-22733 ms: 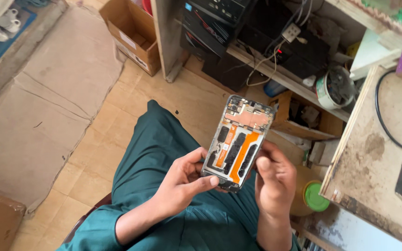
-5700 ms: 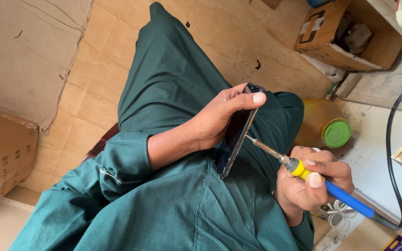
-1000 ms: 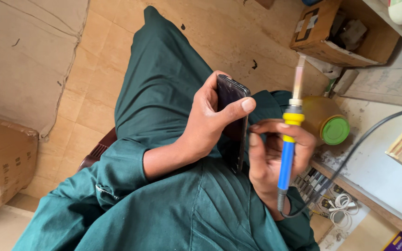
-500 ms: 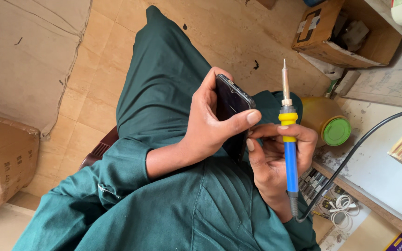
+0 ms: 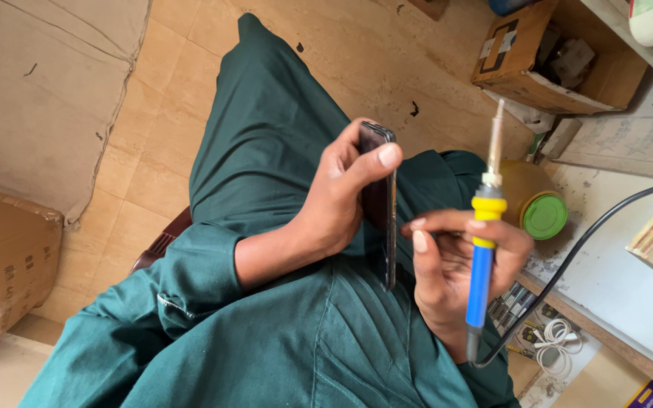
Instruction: The person works on an opened smartphone, detaching the old battery and setting it on the workbench. They unbox a new replacement battery from its retail packaging, then use a soldering iron on the phone and pry along its edge with a metal tool while holding the phone on their lap.
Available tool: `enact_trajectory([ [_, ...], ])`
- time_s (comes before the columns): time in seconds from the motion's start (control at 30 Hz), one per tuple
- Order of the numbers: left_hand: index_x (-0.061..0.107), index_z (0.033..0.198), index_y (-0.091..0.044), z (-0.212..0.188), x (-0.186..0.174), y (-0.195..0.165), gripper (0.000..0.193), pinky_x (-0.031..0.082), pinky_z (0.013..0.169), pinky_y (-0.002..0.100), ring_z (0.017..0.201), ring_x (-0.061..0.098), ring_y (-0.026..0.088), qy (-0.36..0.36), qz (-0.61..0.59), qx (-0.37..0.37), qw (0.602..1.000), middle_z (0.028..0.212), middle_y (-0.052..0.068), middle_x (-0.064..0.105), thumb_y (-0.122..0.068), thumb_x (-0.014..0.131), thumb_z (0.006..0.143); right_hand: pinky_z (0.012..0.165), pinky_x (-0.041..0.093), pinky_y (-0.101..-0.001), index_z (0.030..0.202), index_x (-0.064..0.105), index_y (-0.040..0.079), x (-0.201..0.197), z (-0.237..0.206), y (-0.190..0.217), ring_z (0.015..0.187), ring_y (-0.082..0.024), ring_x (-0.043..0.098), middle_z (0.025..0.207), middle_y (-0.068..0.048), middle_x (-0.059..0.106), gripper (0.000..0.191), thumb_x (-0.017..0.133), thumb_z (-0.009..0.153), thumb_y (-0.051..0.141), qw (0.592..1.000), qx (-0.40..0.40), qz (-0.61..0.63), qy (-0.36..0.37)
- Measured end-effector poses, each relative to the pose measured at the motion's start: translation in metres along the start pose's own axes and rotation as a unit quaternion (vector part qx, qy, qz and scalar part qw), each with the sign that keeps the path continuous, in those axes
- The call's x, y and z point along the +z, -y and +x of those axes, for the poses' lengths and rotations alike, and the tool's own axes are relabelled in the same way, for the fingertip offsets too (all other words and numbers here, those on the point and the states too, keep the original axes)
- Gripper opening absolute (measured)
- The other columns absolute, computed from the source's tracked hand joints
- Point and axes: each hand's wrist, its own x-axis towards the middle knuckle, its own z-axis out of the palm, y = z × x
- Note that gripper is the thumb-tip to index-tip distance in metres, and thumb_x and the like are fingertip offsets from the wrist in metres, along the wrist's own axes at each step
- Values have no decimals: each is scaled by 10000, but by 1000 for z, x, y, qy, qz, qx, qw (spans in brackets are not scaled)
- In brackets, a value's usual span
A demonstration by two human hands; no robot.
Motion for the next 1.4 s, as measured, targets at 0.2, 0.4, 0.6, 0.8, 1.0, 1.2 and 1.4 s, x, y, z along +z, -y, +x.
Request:
enact_trajectory([
  [0.2,461,866,-180,-2,-1,-4,356,311,537,292,643,390,83,1,-91,-142,986,725,-65,408,-437,704,909,687,615,-309,1319,408,130,2,-3,-3,699,-243,681,884,-199,666,367,662,1066,55,996,-73,29,-36],
  [0.4,457,763,-183,-1,-2,-6,451,295,576,304,643,350,109,60,-101,-193,974,693,-52,362,-537,672,940,552,588,-318,1290,492,96,1,-2,-10,559,-236,639,799,-207,660,317,659,1021,108,987,-127,52,-78],
  [0.6,514,940,-179,-3,-2,-8,300,338,619,288,723,421,101,84,-133,-221,962,790,-53,424,-439,663,946,564,568,-302,1336,464,121,-2,-3,-7,557,-224,616,781,-200,656,343,640,1048,57,992,-115,1,-49],
  [0.8,515,1049,-164,-3,-4,-9,321,322,594,272,742,430,111,144,-146,-220,954,838,-32,430,-416,693,957,546,552,-295,1290,453,116,-1,-6,-5,533,-222,610,746,-192,658,331,652,1026,101,992,-107,1,-65],
  [1.0,500,1087,-150,-6,-7,-6,367,296,607,267,754,401,100,205,-160,-193,946,878,-12,429,-394,747,967,494,551,-314,1246,453,112,-2,-8,-8,492,-220,591,773,-199,630,272,630,1046,171,983,-154,34,-90],
  [1.2,497,1082,-150,-6,-8,-4,377,302,612,268,749,407,98,187,-161,-202,948,870,-22,421,-402,748,955,450,482,-315,1243,474,110,-3,-9,-17,422,-227,529,681,-194,584,269,566,1066,290,977,-177,26,-119],
  [1.4,499,1081,-147,-6,-7,-5,359,317,620,275,772,429,104,179,-136,-201,953,887,-23,441,-410,719,974,415,424,-328,1345,491,111,-13,-11,-24,371,-240,466,606,-200,535,456,414,1100,487,969,-189,3,-158],
])
